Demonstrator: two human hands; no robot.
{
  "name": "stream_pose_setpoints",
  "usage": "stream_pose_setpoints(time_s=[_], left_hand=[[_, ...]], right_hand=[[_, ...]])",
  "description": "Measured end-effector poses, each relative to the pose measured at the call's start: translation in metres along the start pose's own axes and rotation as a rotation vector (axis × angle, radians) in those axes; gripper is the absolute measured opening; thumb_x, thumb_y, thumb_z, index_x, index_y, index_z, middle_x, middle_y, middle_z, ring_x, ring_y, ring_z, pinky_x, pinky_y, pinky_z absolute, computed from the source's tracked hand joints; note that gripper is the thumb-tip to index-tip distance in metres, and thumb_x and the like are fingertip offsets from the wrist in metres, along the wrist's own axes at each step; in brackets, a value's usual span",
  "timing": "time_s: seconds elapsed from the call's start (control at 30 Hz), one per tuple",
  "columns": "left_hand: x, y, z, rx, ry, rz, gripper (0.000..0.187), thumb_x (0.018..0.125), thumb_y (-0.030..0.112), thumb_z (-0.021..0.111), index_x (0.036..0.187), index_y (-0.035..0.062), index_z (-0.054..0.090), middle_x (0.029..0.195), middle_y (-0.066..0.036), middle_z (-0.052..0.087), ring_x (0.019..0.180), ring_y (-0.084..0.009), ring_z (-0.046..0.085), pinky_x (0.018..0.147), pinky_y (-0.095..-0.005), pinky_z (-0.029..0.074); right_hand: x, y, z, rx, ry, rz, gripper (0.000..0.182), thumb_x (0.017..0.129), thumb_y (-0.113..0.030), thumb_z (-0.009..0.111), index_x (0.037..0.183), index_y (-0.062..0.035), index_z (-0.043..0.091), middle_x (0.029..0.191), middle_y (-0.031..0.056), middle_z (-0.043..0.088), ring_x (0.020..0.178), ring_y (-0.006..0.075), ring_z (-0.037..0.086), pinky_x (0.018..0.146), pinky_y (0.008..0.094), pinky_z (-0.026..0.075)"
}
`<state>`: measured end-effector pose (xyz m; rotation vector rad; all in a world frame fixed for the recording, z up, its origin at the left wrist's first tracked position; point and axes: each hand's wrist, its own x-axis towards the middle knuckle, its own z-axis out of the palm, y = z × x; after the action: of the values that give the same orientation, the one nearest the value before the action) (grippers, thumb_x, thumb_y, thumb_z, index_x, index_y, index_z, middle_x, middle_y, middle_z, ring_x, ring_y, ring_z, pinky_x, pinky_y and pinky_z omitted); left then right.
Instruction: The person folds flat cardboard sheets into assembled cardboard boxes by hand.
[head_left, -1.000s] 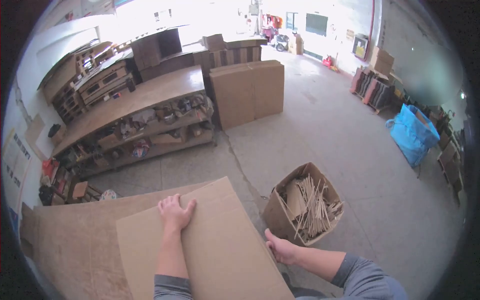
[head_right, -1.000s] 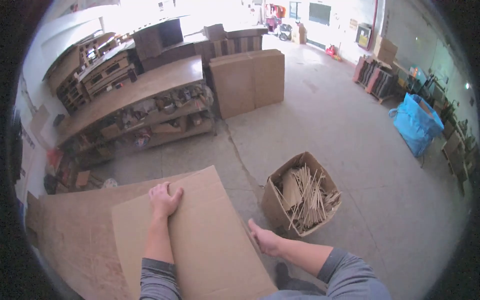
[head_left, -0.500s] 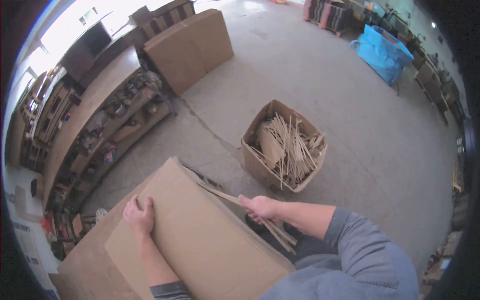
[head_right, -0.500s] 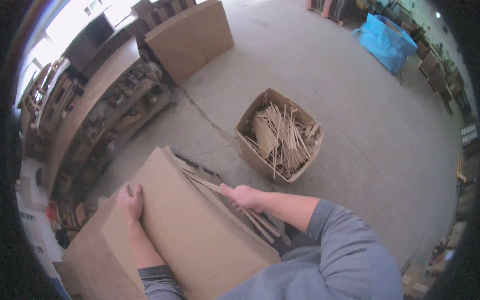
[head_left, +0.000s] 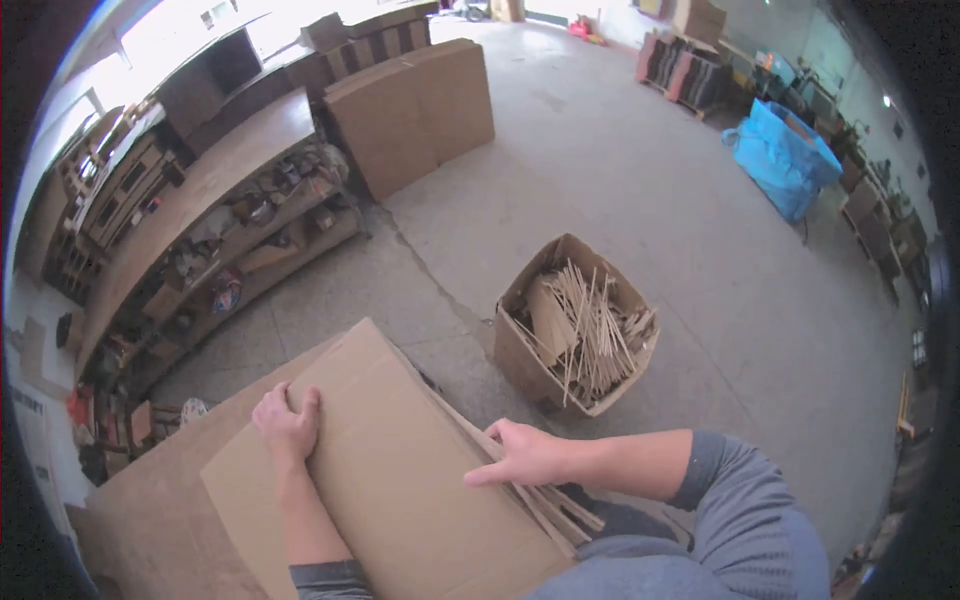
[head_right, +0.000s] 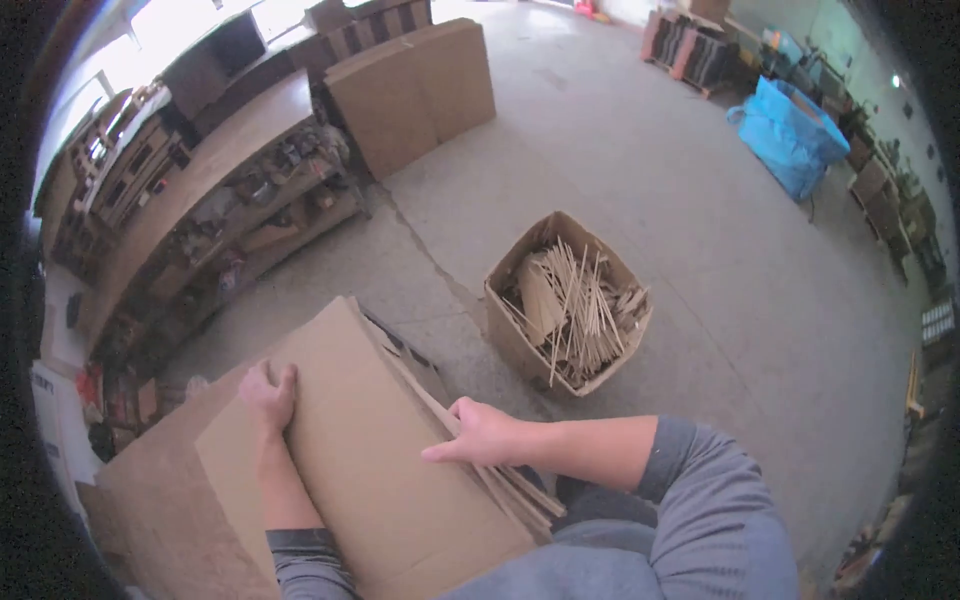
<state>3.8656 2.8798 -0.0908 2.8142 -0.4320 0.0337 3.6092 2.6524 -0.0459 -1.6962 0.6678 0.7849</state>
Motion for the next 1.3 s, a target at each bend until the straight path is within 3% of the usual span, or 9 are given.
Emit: stream_pose_setpoints(time_s=[0.07, 0.17, 0.37, 0.8, 0.87, 0.97, 1.07, 1.17, 1.3], left_hand=[[0.001, 0.002, -0.003, -0.013, -0.032, -0.021, 0.066, 0.081, 0.057, 0.046, 0.12, 0.0048, 0.055, 0.117, -0.013, 0.057, 0.116, -0.0302, 0.046, 0.104, -0.0409, 0.028], [-0.002, 0.007, -0.01, -0.015, -0.061, -0.016, 0.069, 0.082, 0.059, 0.042, 0.122, 0.004, 0.054, 0.119, -0.015, 0.056, 0.115, -0.0314, 0.045, 0.103, -0.0417, 0.029], [0.001, 0.0, -0.001, -0.038, -0.014, 0.015, 0.065, 0.08, 0.059, 0.043, 0.118, 0.0082, 0.057, 0.112, -0.012, 0.059, 0.11, -0.0301, 0.048, 0.101, -0.0399, 0.03], [0.002, 0.001, -0.002, 0.003, -0.034, -0.012, 0.065, 0.081, 0.059, 0.044, 0.12, 0.0082, 0.055, 0.11, -0.011, 0.058, 0.112, -0.0293, 0.047, 0.104, -0.0403, 0.027], [0.002, 0.001, -0.002, 0.007, -0.018, -0.007, 0.061, 0.082, 0.057, 0.046, 0.119, 0.0091, 0.056, 0.11, -0.011, 0.058, 0.112, -0.0298, 0.047, 0.103, -0.0407, 0.028], [0.002, 0.002, -0.002, -0.015, -0.026, -0.024, 0.063, 0.08, 0.058, 0.045, 0.118, 0.0095, 0.056, 0.108, -0.01, 0.057, 0.113, -0.0285, 0.046, 0.105, -0.0403, 0.025], [0.006, 0.005, -0.008, 0.054, -0.168, -0.096, 0.062, 0.08, 0.058, 0.045, 0.117, 0.0096, 0.057, 0.106, -0.009, 0.057, 0.109, -0.0277, 0.046, 0.102, -0.0393, 0.028], [0.0, 0.009, -0.013, 0.04, -0.106, -0.067, 0.062, 0.08, 0.06, 0.045, 0.115, 0.0088, 0.057, 0.098, -0.008, 0.056, 0.102, -0.0276, 0.046, 0.098, -0.0388, 0.03], [0.001, 0.0, -0.002, -0.004, 0.005, 0.009, 0.062, 0.081, 0.06, 0.044, 0.112, 0.009, 0.058, 0.096, -0.008, 0.057, 0.1, -0.0255, 0.048, 0.101, -0.0382, 0.028]], right_hand=[[0.009, 0.002, 0.003, 0.077, -0.015, 0.021, 0.068, 0.071, -0.048, 0.074, 0.115, -0.0041, 0.047, 0.114, 0.0081, 0.057, 0.101, 0.0187, 0.055, 0.081, 0.0301, 0.044], [0.005, -0.001, 0.003, 0.168, -0.041, -0.001, 0.054, 0.072, -0.048, 0.073, 0.103, -0.009, 0.052, 0.101, 0.0021, 0.058, 0.09, 0.013, 0.056, 0.07, 0.0243, 0.042], [0.036, 0.034, 0.005, 0.565, -0.239, -0.168, 0.031, 0.083, -0.028, 0.068, 0.102, -0.0032, 0.062, 0.094, 0.006, 0.068, 0.081, 0.0164, 0.066, 0.074, 0.0293, 0.055], [0.08, 0.069, 0.003, 0.703, -0.564, -0.405, 0.03, 0.085, -0.02, 0.065, 0.106, 0.0014, 0.06, 0.097, 0.0078, 0.065, 0.086, 0.0195, 0.064, 0.078, 0.0342, 0.053], [0.076, 0.063, 0.002, 0.695, -0.54, -0.425, 0.022, 0.083, -0.019, 0.066, 0.094, -0.0007, 0.061, 0.084, 0.0029, 0.062, 0.076, 0.0142, 0.06, 0.071, 0.0296, 0.05], [0.067, 0.047, -0.006, 0.332, -0.38, -0.418, 0.021, 0.083, -0.014, 0.061, 0.099, -0.0005, 0.064, 0.092, 0.0009, 0.067, 0.083, 0.0111, 0.061, 0.076, 0.026, 0.051], [0.054, 0.034, -0.018, 0.003, -0.301, -0.354, 0.03, 0.087, -0.027, 0.06, 0.108, -0.0065, 0.063, 0.108, 0.0003, 0.066, 0.099, 0.0133, 0.059, 0.093, 0.0279, 0.043], [0.045, 0.031, -0.011, 0.271, -0.29, -0.356, 0.01, 0.088, -0.017, 0.06, 0.089, -0.0074, 0.061, 0.083, -0.0002, 0.066, 0.077, 0.011, 0.06, 0.078, 0.0256, 0.046], [0.056, 0.043, 0.007, 0.626, -0.315, -0.335, 0.01, 0.086, -0.013, 0.056, 0.088, -0.0029, 0.055, 0.073, 0.0062, 0.059, 0.06, 0.0152, 0.057, 0.055, 0.0268, 0.048]])
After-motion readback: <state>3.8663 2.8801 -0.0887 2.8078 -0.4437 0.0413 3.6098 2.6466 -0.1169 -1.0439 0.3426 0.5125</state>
